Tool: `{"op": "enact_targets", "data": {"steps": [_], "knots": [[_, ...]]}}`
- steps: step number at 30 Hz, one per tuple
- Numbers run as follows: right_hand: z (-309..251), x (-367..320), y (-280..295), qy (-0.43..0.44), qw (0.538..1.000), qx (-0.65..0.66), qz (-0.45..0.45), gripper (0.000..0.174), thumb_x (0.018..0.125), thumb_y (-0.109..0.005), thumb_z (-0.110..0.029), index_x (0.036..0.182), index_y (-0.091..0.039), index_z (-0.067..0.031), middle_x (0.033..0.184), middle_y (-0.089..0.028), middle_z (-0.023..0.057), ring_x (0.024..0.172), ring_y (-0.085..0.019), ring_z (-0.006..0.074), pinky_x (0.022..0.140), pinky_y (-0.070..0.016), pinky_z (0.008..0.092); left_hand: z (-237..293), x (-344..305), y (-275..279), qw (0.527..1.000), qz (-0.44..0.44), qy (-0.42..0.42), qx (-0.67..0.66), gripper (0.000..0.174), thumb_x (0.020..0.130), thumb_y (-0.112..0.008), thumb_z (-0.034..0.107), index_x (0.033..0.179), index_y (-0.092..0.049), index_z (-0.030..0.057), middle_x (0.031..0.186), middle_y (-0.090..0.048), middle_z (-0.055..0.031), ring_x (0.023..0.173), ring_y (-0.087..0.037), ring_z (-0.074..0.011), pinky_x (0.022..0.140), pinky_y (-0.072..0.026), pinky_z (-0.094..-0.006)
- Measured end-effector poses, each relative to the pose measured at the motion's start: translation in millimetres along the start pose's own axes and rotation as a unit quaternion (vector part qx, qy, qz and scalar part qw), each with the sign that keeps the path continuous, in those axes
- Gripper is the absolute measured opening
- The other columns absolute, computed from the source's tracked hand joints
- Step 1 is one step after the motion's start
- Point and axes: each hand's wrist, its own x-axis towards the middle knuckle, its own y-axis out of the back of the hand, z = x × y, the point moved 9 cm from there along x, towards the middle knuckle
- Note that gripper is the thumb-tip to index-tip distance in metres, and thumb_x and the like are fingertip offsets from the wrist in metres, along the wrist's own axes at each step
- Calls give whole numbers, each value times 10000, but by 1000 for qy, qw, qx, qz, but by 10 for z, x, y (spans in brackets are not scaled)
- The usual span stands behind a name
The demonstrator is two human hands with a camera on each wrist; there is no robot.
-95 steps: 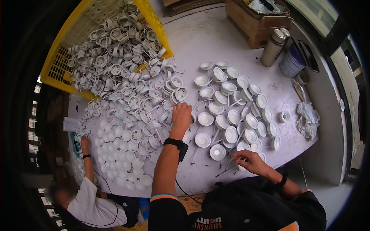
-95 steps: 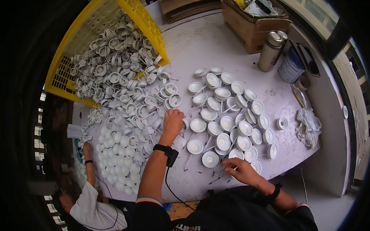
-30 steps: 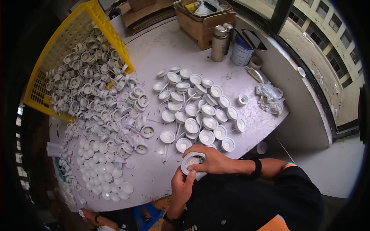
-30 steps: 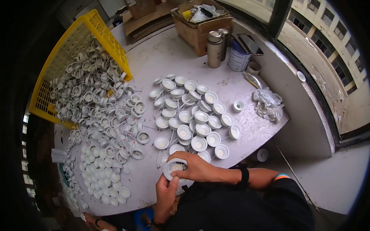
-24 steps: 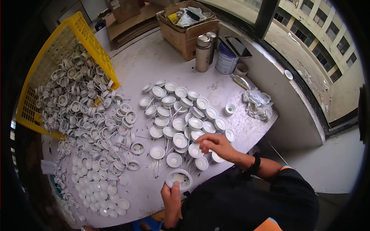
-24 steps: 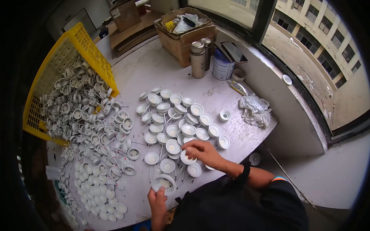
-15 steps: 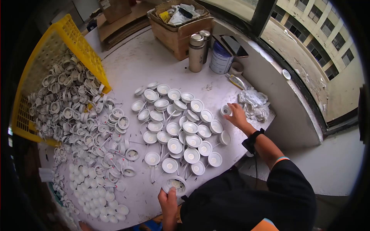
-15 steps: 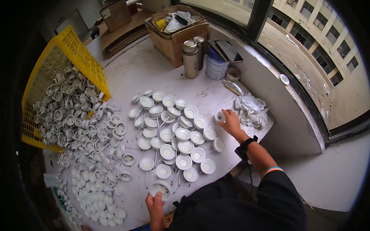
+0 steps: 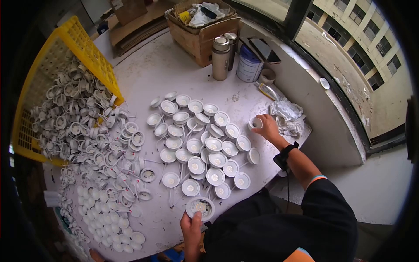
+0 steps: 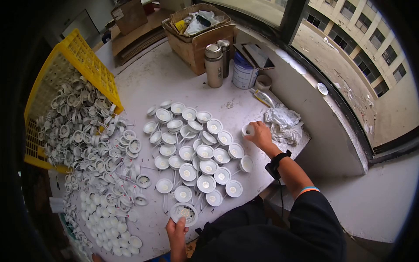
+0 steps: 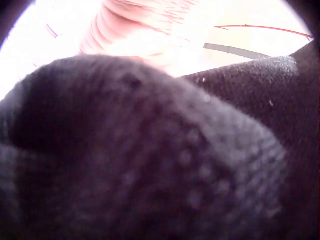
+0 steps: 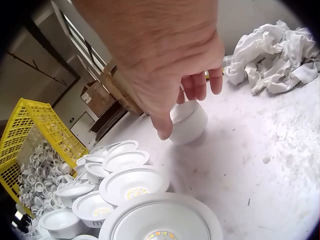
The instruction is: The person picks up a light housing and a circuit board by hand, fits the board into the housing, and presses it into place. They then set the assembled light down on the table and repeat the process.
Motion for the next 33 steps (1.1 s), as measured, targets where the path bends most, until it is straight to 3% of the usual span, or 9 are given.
{"op": "enact_targets", "data": {"steps": [5,7,9,13,18,26,29,31,33], "knots": [[88,-11,78,1,999,34,12,458,639,-752,-245,1016,-587,-44,983,-579,144,920,-553,289,793,-451,373,26,-34,-91,999,-28,-15,-23,236,839,-544,162,996,-547,-15,766,-564,-21,578,-425,-43,506,-349,-196],[-17,-33,156,3,987,158,34,402,669,-735,-213,994,-583,-32,961,-587,139,896,-566,263,790,-449,350,79,-46,-96,999,-25,-38,-20,224,849,-535,169,987,-541,-7,736,-535,-6,576,-414,-41,507,-338,-195],[-541,-189,445,32,970,240,26,384,682,-726,-185,996,-576,-23,973,-585,125,891,-568,237,791,-443,335,167,-57,-125,996,-37,-70,-34,201,878,-504,195,953,-530,11,669,-453,27,578,-389,-39,517,-317,-197],[-1904,-816,894,194,923,308,-124,488,667,-748,-199,1076,-538,-36,1029,-562,115,957,-544,245,821,-424,351,236,-62,-132,993,-38,-107,-15,353,924,-387,319,1001,-529,6,708,-484,4,586,-386,-47,510,-283,-195],[-2880,-1474,1045,404,851,273,-194,596,630,-757,-233,1137,-497,-61,1131,-496,106,1021,-483,291,851,-377,382,224,-129,-155,989,-75,-119,-48,356,926,-380,319,996,-508,-7,691,-428,8,614,-364,-62,560,-301,-209],[-3017,-1688,883,410,844,268,-217,701,637,-764,-252,1232,-445,-64,1199,-453,120,1066,-459,283,884,-378,382,268,-237,-155,982,-95,-146,-67,341,908,-473,261,1084,-479,-31,822,-513,-15,719,-435,-62,631,-363,-204],[-2936,-1653,909,360,842,340,-212,619,702,-720,-234,1230,-449,-57,1157,-479,151,998,-514,302,811,-430,372,293,-252,-165,982,-103,-138,-72,307,888,-510,229,1057,-494,-27,845,-543,-30,743,-467,-70,643,-390,-213],[-2827,-1641,726,258,849,357,-291,496,758,-658,-177,1205,-477,-58,1042,-530,151,887,-561,285,734,-460,349,258,-243,-150,985,-105,-130,-47,290,878,-517,217,1037,-503,-25,840,-552,-35,739,-476,-73,642,-399,-221],[-2817,-1667,700,238,851,356,-305,447,773,-631,-155,1185,-492,-50,986,-543,145,843,-568,278,709,-463,343,232,-244,-156,987,-105,-122,-22,273,868,-524,205,1017,-513,-23,836,-561,-40,735,-486,-77,641,-408,-229]]}}
